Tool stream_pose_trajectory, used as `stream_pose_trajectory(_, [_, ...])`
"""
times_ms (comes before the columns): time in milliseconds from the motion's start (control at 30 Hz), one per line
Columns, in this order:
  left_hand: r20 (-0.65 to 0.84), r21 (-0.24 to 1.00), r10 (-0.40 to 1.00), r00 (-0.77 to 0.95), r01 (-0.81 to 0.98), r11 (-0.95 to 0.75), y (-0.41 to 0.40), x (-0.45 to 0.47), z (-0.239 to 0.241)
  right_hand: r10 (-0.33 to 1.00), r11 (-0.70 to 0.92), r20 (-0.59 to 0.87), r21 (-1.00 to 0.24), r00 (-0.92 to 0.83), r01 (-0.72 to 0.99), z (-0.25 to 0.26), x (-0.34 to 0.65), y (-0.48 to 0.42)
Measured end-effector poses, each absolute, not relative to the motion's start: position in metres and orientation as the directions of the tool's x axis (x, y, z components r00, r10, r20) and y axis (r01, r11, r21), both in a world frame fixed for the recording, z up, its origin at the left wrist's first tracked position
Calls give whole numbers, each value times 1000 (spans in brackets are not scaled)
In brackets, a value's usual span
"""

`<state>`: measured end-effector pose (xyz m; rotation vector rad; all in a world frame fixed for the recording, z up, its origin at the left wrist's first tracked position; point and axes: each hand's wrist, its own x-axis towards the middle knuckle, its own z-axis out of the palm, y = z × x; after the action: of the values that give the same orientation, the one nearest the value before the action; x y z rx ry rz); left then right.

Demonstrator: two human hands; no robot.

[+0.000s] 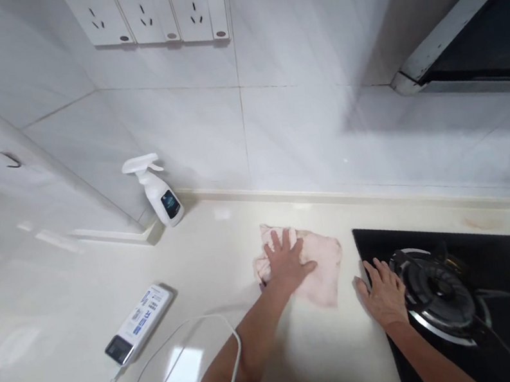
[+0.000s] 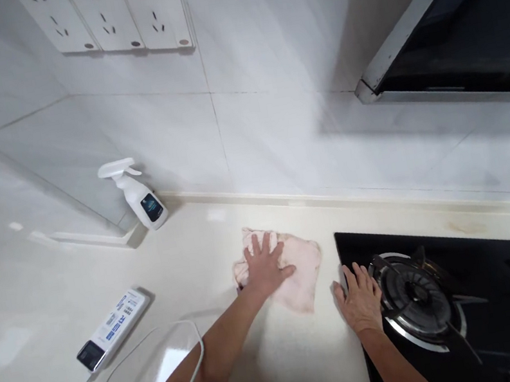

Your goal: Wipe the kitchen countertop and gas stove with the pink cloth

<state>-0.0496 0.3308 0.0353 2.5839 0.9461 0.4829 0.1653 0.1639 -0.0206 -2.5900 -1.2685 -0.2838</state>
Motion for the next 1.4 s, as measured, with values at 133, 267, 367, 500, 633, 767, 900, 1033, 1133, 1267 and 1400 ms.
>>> stream_pose_trajectory(133, [224,388,601,767,496,-777,307,-57,42,746,-592,274,-144,606,793,-20,165,164])
stream_pose_trajectory(267, [266,331,502,823,411,-849,251,-84,28,752,-584,282,-135,596,801,-22,166,163])
stream_pose_trajectory(367, [403,154,318,859,278,-948,206,-115,-6,752,-579,298,-129,588,805,-24,166,162])
stream_pose_trajectory(500, [546,-86,188,816,277,-957,187,-144,-47,762,-568,304,-110,571,816,-24,166,161])
stream_pose_trajectory(633, [251,249,320,914,258,-933,229,-119,-33,766,-564,292,-122,572,817,-24,168,158])
stream_pose_trajectory(767, [93,426,491,866,411,-806,295,-41,2,767,-545,296,-168,570,821,-24,170,155])
stream_pose_trajectory(900, [40,454,594,804,515,-727,356,31,20,765,-540,290,-200,575,818,-24,172,152])
stream_pose_trajectory(1033, [80,431,683,726,592,-681,408,44,28,760,-555,273,-201,590,807,-25,173,151])
stream_pose_trajectory(1133, [116,401,769,628,679,-615,443,15,35,758,-559,288,-175,585,811,-26,172,151])
stream_pose_trajectory(1267, [146,372,874,463,793,-483,479,-48,46,759,-558,309,-143,573,817,-25,171,154])
stream_pose_trajectory(1400, [154,349,922,355,854,-387,486,-105,54,754,-563,319,-137,574,815,-25,171,156])
